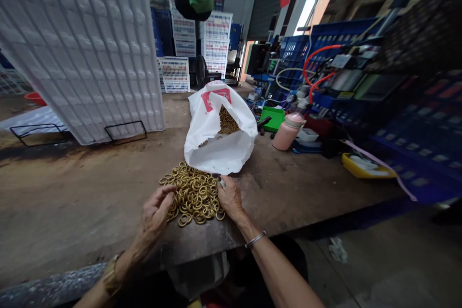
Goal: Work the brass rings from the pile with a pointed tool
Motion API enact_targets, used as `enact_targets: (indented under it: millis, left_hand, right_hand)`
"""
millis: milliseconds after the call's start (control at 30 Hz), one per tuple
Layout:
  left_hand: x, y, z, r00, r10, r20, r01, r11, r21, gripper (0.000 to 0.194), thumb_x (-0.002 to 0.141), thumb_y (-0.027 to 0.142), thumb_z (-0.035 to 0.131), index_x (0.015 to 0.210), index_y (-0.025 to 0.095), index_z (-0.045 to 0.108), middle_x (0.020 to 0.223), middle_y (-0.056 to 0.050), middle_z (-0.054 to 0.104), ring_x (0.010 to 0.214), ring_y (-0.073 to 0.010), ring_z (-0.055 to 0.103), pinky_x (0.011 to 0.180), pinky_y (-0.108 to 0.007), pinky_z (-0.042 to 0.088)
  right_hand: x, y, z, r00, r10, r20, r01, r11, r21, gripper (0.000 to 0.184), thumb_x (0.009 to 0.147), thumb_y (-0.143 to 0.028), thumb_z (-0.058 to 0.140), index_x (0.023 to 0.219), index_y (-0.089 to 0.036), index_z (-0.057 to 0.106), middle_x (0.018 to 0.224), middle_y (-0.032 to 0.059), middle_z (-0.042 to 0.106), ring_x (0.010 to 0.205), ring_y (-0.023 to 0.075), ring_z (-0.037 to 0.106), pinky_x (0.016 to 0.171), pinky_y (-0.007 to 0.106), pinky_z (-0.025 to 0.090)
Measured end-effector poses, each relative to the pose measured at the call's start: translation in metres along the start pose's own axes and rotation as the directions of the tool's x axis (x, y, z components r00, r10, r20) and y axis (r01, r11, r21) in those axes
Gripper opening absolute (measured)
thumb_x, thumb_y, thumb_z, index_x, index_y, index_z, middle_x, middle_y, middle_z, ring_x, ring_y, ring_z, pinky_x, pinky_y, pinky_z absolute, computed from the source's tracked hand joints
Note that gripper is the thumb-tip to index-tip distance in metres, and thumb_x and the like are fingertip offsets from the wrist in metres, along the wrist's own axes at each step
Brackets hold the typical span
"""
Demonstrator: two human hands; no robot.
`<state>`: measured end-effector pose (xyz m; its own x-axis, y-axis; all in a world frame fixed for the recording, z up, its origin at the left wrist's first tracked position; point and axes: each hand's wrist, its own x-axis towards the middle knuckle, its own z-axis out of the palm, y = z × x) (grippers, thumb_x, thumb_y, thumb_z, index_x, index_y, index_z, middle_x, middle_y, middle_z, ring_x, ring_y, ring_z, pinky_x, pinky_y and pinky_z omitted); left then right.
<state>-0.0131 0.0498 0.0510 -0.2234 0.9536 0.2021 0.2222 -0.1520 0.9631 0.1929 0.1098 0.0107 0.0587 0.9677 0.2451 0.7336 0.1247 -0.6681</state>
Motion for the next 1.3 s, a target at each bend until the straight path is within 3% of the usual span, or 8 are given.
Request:
enact_targets:
  millis: [200, 533, 633, 800, 933, 1067, 1233, 1300]
  left_hand:
    - [-0.037, 0.011, 0.030, 0.963, -0.238, 0.131, 0.263, 0.933, -0.244, 0.033, 0.074, 0.039, 0.055, 0.094, 0.014, 0.057, 0.069, -0.003, 0.060, 0.059, -0.0128, 0.055, 0.046, -0.020, 0.042]
    - [-0.041, 0.016, 0.042, 0.937, -0.296, 0.186, 0.334, 0.914, -0.230, 0.036, 0.075, 0.038, 0.053, 0.100, 0.012, 0.053, 0.068, -0.001, 0.055, 0.052, -0.0105, 0.052, 0.041, -0.018, 0.040]
    - [-0.045, 0.010, 0.039, 0.959, -0.207, 0.195, 0.248, 0.945, -0.215, 0.035, 0.079, 0.033, 0.050, 0.109, 0.015, 0.052, 0.077, -0.003, 0.058, 0.056, -0.0103, 0.053, 0.047, -0.020, 0.044]
    - [-0.047, 0.000, 0.029, 0.954, 0.055, 0.293, -0.032, 0.996, -0.081, 0.026, 0.082, 0.024, 0.048, 0.104, 0.018, 0.061, 0.098, -0.007, 0.064, 0.082, -0.0159, 0.060, 0.074, -0.027, 0.048]
    - [-0.046, 0.001, 0.024, 0.942, 0.108, 0.316, -0.105, 0.994, -0.025, 0.020, 0.082, 0.024, 0.049, 0.093, 0.017, 0.064, 0.089, -0.006, 0.066, 0.080, -0.0165, 0.060, 0.074, -0.027, 0.047]
    - [-0.048, 0.005, 0.023, 0.949, 0.051, 0.312, -0.059, 0.998, 0.016, 0.015, 0.082, 0.026, 0.049, 0.079, 0.017, 0.061, 0.072, -0.002, 0.062, 0.066, -0.0143, 0.057, 0.064, -0.024, 0.045]
    - [-0.051, 0.010, 0.024, 0.968, 0.007, 0.249, -0.019, 0.999, 0.046, 0.016, 0.081, 0.028, 0.051, 0.070, 0.018, 0.057, 0.063, 0.000, 0.056, 0.059, -0.0132, 0.052, 0.058, -0.023, 0.040]
    - [-0.051, 0.012, 0.024, 0.970, 0.026, 0.240, -0.042, 0.997, 0.064, 0.014, 0.080, 0.027, 0.052, 0.070, 0.018, 0.057, 0.062, 0.000, 0.056, 0.058, -0.0130, 0.051, 0.057, -0.023, 0.040]
  right_hand:
    - [-0.018, -0.017, -0.010, 1.000, 0.007, -0.023, -0.002, 0.975, 0.223, 0.024, 0.077, -0.030, 0.042, 0.084, -0.016, 0.061, 0.076, 0.0027, 0.064, 0.070, 0.0137, 0.057, 0.066, 0.023, 0.043]
    - [-0.056, -0.057, -0.026, 0.980, 0.097, 0.175, -0.177, 0.827, 0.533, 0.015, 0.070, -0.030, 0.054, 0.074, -0.017, 0.059, 0.068, -0.0010, 0.057, 0.064, 0.0123, 0.050, 0.061, 0.023, 0.039]
    - [-0.060, -0.061, -0.026, 0.942, 0.141, 0.305, -0.306, 0.731, 0.609, 0.011, 0.067, -0.028, 0.057, 0.069, -0.018, 0.054, 0.059, -0.0049, 0.049, 0.053, 0.0078, 0.042, 0.051, 0.020, 0.034]
    - [-0.064, -0.064, -0.029, 0.792, 0.187, 0.582, -0.597, 0.440, 0.671, 0.020, 0.061, -0.027, 0.059, 0.072, -0.020, 0.043, 0.049, -0.0115, 0.033, 0.037, 0.0026, 0.020, 0.036, 0.018, 0.015]
    - [-0.067, -0.063, -0.030, 0.732, 0.153, 0.663, -0.667, 0.355, 0.655, 0.020, 0.060, -0.024, 0.056, 0.075, -0.020, 0.043, 0.051, -0.0118, 0.035, 0.036, 0.0015, 0.017, 0.035, 0.017, 0.012]
    - [-0.068, -0.059, -0.026, 0.739, 0.145, 0.658, -0.647, 0.425, 0.633, 0.013, 0.066, -0.027, 0.051, 0.074, -0.020, 0.045, 0.052, -0.0103, 0.038, 0.036, 0.0021, 0.019, 0.035, 0.017, 0.012]
    - [-0.069, -0.057, -0.026, 0.889, 0.122, 0.441, -0.393, 0.698, 0.599, 0.026, 0.079, -0.042, 0.045, 0.068, -0.019, 0.047, 0.055, -0.0052, 0.045, 0.042, 0.0053, 0.031, 0.040, 0.019, 0.024]
    - [-0.070, -0.061, -0.029, 0.928, 0.075, 0.365, -0.279, 0.789, 0.547, 0.027, 0.080, -0.042, 0.046, 0.067, -0.018, 0.049, 0.057, -0.0040, 0.047, 0.049, 0.0075, 0.038, 0.046, 0.020, 0.030]
